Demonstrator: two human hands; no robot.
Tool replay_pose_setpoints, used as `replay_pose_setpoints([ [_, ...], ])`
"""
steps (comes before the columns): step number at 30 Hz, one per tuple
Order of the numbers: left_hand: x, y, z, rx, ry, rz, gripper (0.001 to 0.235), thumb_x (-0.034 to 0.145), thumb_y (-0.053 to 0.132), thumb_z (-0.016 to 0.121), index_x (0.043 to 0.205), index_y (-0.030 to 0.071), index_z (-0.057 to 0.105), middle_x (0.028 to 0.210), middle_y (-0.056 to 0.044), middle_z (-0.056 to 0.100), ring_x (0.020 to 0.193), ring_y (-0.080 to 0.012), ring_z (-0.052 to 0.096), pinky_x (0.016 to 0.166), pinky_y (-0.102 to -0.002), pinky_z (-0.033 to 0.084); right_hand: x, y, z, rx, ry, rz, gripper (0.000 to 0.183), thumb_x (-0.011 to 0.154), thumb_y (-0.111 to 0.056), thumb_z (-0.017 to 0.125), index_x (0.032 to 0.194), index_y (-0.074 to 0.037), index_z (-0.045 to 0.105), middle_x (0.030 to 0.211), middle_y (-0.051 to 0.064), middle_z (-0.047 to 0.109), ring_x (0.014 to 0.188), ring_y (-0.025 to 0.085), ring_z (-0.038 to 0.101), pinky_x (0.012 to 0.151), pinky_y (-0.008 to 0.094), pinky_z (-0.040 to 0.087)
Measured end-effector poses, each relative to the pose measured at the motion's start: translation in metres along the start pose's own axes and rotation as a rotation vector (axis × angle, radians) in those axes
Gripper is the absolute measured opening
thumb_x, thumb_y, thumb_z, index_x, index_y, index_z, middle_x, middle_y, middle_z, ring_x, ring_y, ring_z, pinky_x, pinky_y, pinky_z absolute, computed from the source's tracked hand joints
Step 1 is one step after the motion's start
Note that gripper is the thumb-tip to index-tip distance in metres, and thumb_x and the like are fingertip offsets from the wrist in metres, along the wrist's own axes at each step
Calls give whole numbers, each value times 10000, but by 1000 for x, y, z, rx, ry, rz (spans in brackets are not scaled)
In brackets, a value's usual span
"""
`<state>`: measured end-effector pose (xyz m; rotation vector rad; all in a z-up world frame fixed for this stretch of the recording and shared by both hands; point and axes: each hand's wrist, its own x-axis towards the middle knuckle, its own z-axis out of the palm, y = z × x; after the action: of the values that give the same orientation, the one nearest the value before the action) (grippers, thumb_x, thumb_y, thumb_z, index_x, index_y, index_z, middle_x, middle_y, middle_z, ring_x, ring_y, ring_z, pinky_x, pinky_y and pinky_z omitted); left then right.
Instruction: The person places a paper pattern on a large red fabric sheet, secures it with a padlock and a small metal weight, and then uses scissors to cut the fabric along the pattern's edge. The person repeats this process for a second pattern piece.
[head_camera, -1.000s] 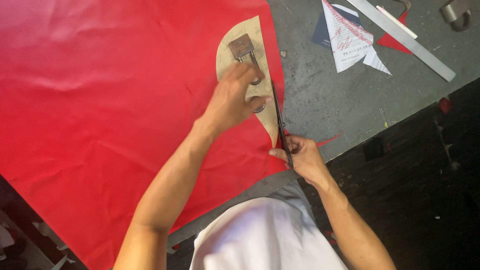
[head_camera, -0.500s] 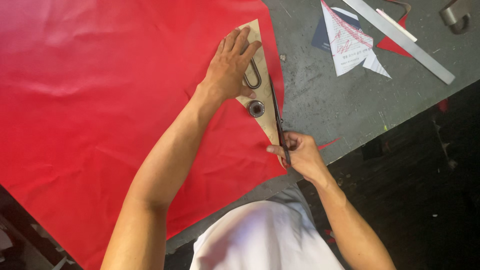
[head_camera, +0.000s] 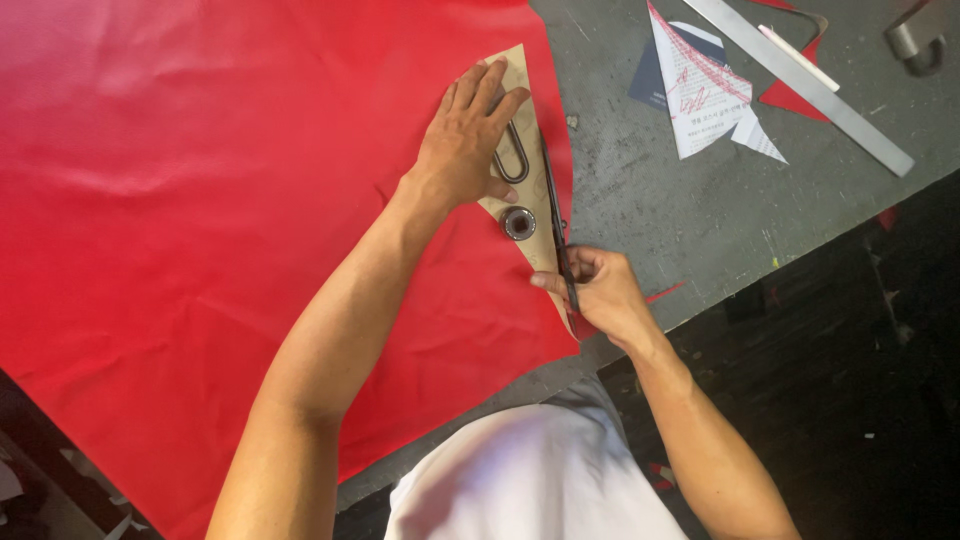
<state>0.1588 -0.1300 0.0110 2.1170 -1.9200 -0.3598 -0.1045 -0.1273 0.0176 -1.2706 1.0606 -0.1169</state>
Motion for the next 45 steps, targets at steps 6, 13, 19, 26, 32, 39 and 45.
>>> replay_pose_setpoints([
  [6, -1, 1, 2, -12, 9, 9, 1228, 417, 401, 1030, 1465, 160, 437, 1585, -183, 293, 1480, -416, 238, 1221, -540, 250, 0, 6, -3, -69, -1, -75, 320, 807, -208, 907, 774, 6, 671, 627, -8, 565, 554, 60, 467, 498, 250, 368],
  [13, 0, 0, 1, -3, 8, 5, 1233, 415, 415, 1028, 1465, 167, 431, 1584, -176, 299, 1484, -402, 245, 1233, -524, 255, 3, -3, -2, -25, -15, -31, 259, 789, -228, 881, 820, -32, 714, 657, -28, 612, 586, 47, 506, 528, 234, 404],
  [19, 2, 3, 0, 20, -23, -29, 1260, 387, 421, 1028, 1464, 176, 423, 1588, -155, 294, 1480, -385, 243, 1223, -517, 250, 7, 0, -2, -25, -2, -60, 276, 795, -215, 892, 829, -9, 712, 675, -26, 597, 602, 54, 487, 533, 244, 397],
  [26, 1, 3, -3, 56, -48, -35, 1278, 419, 441, 1017, 1495, 150, 392, 1590, -152, 299, 1489, -375, 246, 1225, -510, 258, 14, -7, -2, -51, 3, -66, 266, 794, -190, 899, 846, 2, 722, 724, -10, 635, 642, 51, 523, 568, 240, 433],
  [32, 5, 3, -1, 84, -46, -26, 1322, 413, 480, 1014, 1507, 116, 367, 1586, -159, 293, 1483, -379, 241, 1211, -516, 261, 25, -15, -2, 50, -27, -34, 258, 790, -169, 880, 924, 5, 746, 757, 4, 688, 647, 57, 576, 578, 236, 469],
  [39, 3, 2, -1, 70, -33, -20, 1319, 412, 461, 1016, 1509, 120, 368, 1597, -143, 293, 1480, -365, 270, 1213, -501, 285, 25, -18, -2, 21, 14, 24, 294, 762, -162, 884, 972, -3, 753, 708, 9, 656, 581, 66, 532, 508, 252, 416],
  [45, 5, 2, -1, 106, -29, -14, 1368, 398, 494, 1012, 1514, 83, 336, 1595, -145, 288, 1463, -358, 279, 1191, -497, 293, 37, -30, 0, -61, 45, -18, 260, 770, -157, 894, 928, -5, 755, 675, -19, 610, 583, 54, 506, 515, 242, 400],
])
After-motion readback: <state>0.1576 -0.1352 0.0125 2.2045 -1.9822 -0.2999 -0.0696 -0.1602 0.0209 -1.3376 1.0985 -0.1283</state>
